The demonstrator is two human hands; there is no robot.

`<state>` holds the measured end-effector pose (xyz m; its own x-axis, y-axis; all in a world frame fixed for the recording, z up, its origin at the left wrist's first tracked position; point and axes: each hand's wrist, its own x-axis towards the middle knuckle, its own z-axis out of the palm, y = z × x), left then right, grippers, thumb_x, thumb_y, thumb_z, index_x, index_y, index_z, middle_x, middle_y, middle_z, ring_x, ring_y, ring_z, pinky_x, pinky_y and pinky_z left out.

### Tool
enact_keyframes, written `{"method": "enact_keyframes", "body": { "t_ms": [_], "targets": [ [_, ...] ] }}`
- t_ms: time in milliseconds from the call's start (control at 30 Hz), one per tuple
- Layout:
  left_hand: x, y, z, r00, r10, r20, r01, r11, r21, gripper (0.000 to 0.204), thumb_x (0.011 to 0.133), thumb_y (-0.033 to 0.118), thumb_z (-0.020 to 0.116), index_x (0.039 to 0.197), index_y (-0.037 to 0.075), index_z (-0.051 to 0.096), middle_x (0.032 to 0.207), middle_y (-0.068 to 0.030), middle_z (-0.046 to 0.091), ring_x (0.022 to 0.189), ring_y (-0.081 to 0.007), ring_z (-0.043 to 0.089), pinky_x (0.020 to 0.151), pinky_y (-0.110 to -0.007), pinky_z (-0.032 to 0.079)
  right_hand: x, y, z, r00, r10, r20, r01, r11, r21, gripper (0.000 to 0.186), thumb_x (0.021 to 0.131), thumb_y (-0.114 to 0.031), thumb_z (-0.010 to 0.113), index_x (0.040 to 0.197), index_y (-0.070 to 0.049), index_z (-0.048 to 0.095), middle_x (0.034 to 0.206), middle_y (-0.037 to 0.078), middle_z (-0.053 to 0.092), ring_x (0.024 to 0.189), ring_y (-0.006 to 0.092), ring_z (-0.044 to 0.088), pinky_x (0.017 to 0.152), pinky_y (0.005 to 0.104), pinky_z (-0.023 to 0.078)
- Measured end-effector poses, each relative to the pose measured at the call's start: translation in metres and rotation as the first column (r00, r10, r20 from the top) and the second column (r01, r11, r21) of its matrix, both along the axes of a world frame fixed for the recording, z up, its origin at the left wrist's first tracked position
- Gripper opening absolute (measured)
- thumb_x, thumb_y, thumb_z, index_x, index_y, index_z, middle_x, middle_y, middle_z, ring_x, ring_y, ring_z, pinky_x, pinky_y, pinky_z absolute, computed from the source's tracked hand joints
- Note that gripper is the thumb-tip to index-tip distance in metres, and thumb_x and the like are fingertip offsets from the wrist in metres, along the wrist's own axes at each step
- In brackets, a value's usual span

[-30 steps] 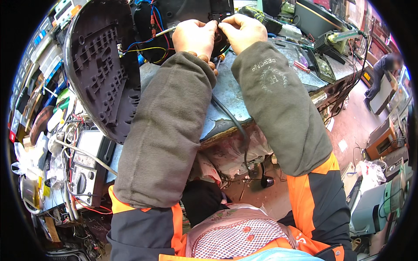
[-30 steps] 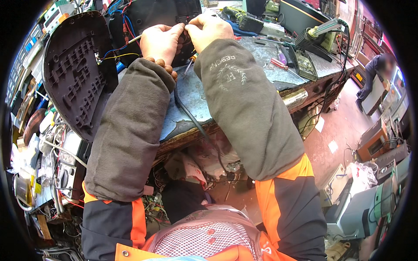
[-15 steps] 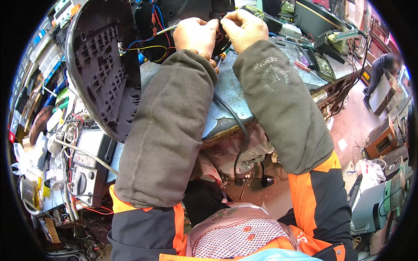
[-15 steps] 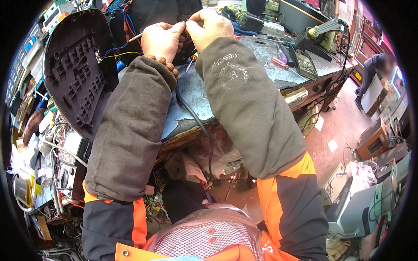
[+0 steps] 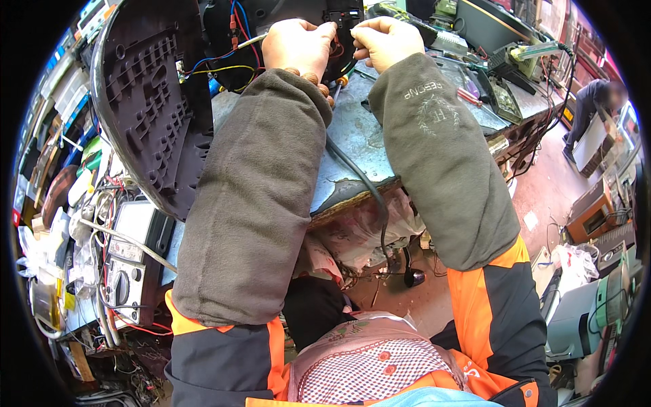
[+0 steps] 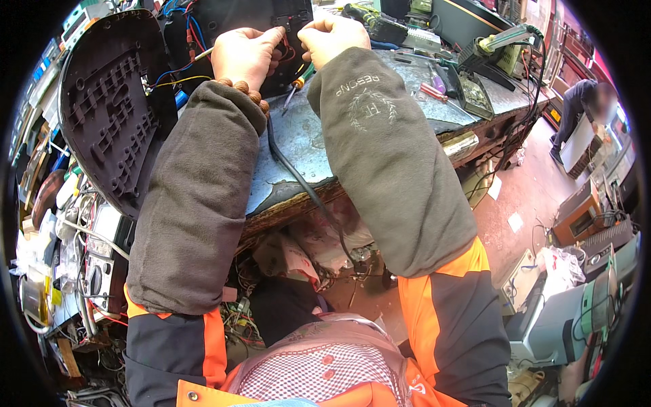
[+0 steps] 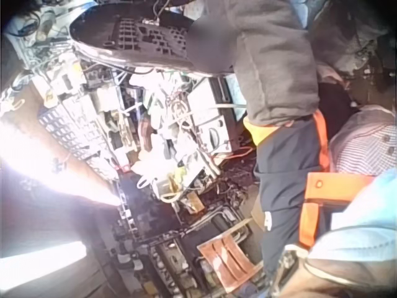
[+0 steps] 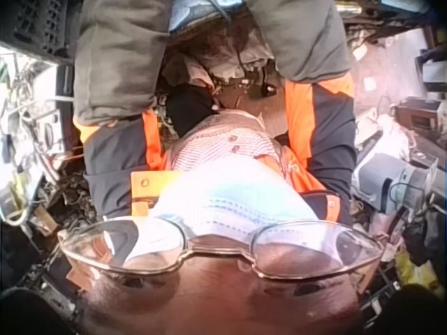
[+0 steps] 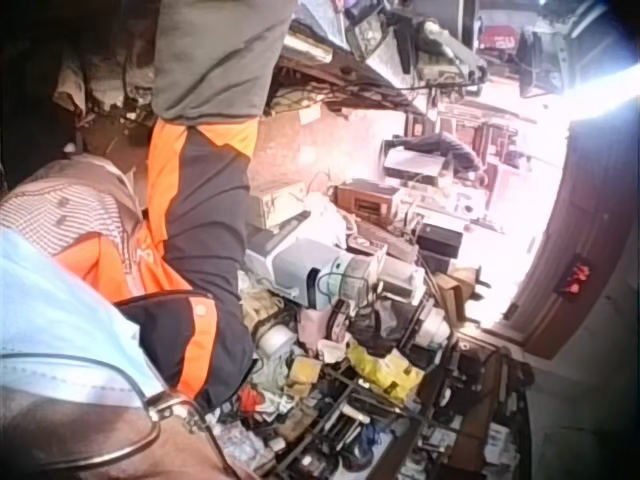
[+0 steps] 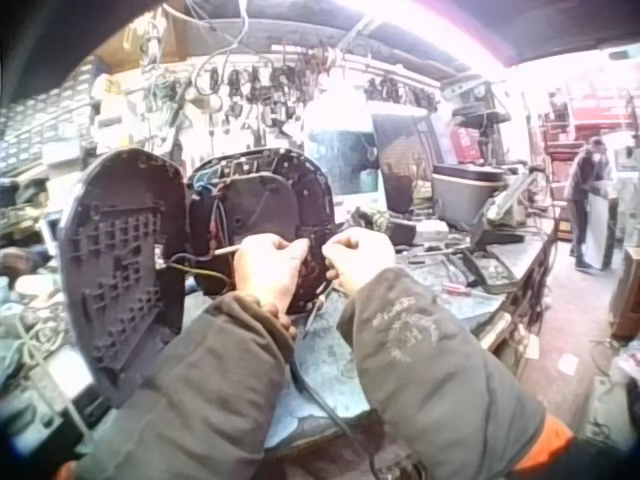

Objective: The person repairs an electric heater by manipulating internal wires and components. They use a screwdriver to adjust connections inside the heater's casing and later plug the device into a power strip to test it.

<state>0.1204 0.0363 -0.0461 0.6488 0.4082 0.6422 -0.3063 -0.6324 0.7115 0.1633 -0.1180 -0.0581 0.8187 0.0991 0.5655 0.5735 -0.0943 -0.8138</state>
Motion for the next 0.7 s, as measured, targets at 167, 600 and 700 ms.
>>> {"method": "enact_keyframes", "body": {
  "t_ms": [167, 600, 700],
  "targets": [
    [-0.001, 0.0, 0.0, 1.0, -0.016, 0.002, 0.016, 1.0, -0.01, 0.038, 0.094, 0.03, 0.085, 0.105, -0.005, 0.078, 0.085, -0.0117, 0.08, 0.068, -0.0136, 0.074, 0.061, -0.028, 0.06, 0.0, 0.0, -0.001, 1.0, 0.015, 0.009, -0.015, 1.0, -0.022, 0.021, 0.099, -0.02, 0.078, 0.112, -0.004, 0.078, 0.095, 0.007, 0.078, 0.077, 0.013, 0.074, 0.066, 0.0262, 0.059],
    [-0.005, -0.001, 0.001, 0.996, -0.084, -0.012, 0.083, 0.992, -0.093, 0.035, 0.094, 0.03, 0.085, 0.103, -0.003, 0.079, 0.082, -0.0093, 0.079, 0.067, -0.0118, 0.072, 0.061, -0.027, 0.059, -0.012, -0.015, 0.002, 0.982, 0.183, 0.036, -0.186, 0.945, 0.269, 0.014, 0.092, -0.009, 0.075, 0.103, -0.001, 0.07, 0.087, 0.01, 0.073, 0.071, 0.0177, 0.071, 0.063, 0.0322, 0.058],
    [-0.01, 0.001, 0.006, 0.993, -0.112, -0.033, 0.11, 0.992, -0.063, 0.037, 0.095, 0.032, 0.084, 0.106, -0.003, 0.079, 0.084, -0.0096, 0.079, 0.069, -0.0126, 0.073, 0.062, -0.028, 0.06, -0.039, -0.038, -0.003, 0.963, 0.245, 0.109, -0.216, 0.95, -0.226, 0.01, 0.09, -0.012, 0.072, 0.096, -0.004, 0.076, 0.083, 0.004, 0.075, 0.072, 0.0108, 0.069, 0.065, 0.0276, 0.054]
  ]
}}
